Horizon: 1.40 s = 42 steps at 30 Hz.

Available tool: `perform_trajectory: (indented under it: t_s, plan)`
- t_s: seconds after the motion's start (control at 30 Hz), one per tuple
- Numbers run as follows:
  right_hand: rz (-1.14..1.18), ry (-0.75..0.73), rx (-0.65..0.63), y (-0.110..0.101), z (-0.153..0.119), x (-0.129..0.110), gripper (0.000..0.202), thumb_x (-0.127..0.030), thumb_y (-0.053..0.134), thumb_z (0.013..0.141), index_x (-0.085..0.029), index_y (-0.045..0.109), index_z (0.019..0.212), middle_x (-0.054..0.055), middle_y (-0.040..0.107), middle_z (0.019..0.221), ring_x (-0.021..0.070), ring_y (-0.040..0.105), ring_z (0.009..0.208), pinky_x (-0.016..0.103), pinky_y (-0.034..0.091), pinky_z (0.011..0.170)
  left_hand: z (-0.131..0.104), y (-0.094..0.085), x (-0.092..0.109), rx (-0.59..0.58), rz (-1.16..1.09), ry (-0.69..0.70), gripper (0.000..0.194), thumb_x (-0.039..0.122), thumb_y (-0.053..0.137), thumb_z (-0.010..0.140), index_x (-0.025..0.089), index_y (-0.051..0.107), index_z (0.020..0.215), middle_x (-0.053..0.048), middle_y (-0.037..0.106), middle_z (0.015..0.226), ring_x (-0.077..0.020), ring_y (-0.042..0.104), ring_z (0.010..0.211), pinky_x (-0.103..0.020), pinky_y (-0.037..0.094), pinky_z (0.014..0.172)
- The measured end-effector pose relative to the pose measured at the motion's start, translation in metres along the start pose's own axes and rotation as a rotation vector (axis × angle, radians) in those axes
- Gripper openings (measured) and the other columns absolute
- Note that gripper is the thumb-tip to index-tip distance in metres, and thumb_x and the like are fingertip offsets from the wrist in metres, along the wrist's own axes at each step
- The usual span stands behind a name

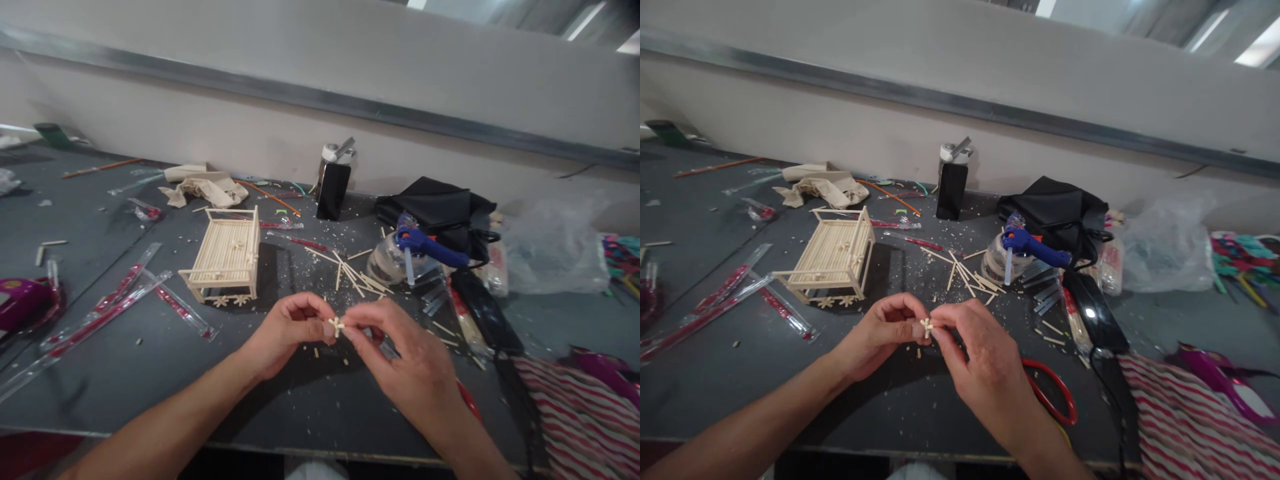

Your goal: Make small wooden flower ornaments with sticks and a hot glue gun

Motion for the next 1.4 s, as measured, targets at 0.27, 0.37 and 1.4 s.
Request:
perform_trajectory:
  t_s: [0.27, 0.37, 1.4]
  plan:
    - [-0.004, -0.011, 0.001, -0.002, 0.000, -0.002, 0.010, -0.015, 0.059, 0.091, -0.024, 0.057, 0.095, -0.002, 0.068, 0.084, 0.0114, 0.065, 0.073, 0.022, 0.050, 0.068, 0.000, 0.000, -0.001, 0.009, 0.015, -0.016, 0.019, 0.017, 0.084, 0.063, 0.014, 0.071, 0.076, -0.001, 0.069, 0.068, -0.0120, 0.063, 0.064, -0.024, 0.047, 0.066]
    - [0.004, -0.015, 0.001, -0.001, 0.000, -0.003, 0.012, -0.014, 0.059, 0.090, -0.023, 0.057, 0.096, -0.003, 0.067, 0.084, 0.0109, 0.064, 0.073, 0.021, 0.050, 0.069, 0.000, 0.000, 0.000, 0.008, 0.021, -0.018, 0.020, 0.017, 0.085, 0.062, 0.014, 0.071, 0.076, -0.001, 0.069, 0.068, -0.0117, 0.062, 0.064, -0.024, 0.046, 0.066]
    - [-0.221, 0.002, -0.397, 0.053, 0.005, 0.045, 0.020, -0.013, 0.056, 0.091, -0.023, 0.074, 0.094, 0.005, 0.069, 0.087, 0.0202, 0.059, 0.086, 0.031, 0.046, 0.077, 0.006, -0.010, 0.007, 0.181, -0.073, 0.098, 0.018, 0.016, 0.081, 0.067, 0.015, 0.070, 0.080, 0.002, 0.066, 0.067, -0.0076, 0.059, 0.060, -0.019, 0.044, 0.064]
Point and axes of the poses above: each hand's wrist, its own z-axis towards the middle knuckle, its own y-axis out of the palm, x = y × z, the point moved 3 cm from there along z, towards the middle knuckle
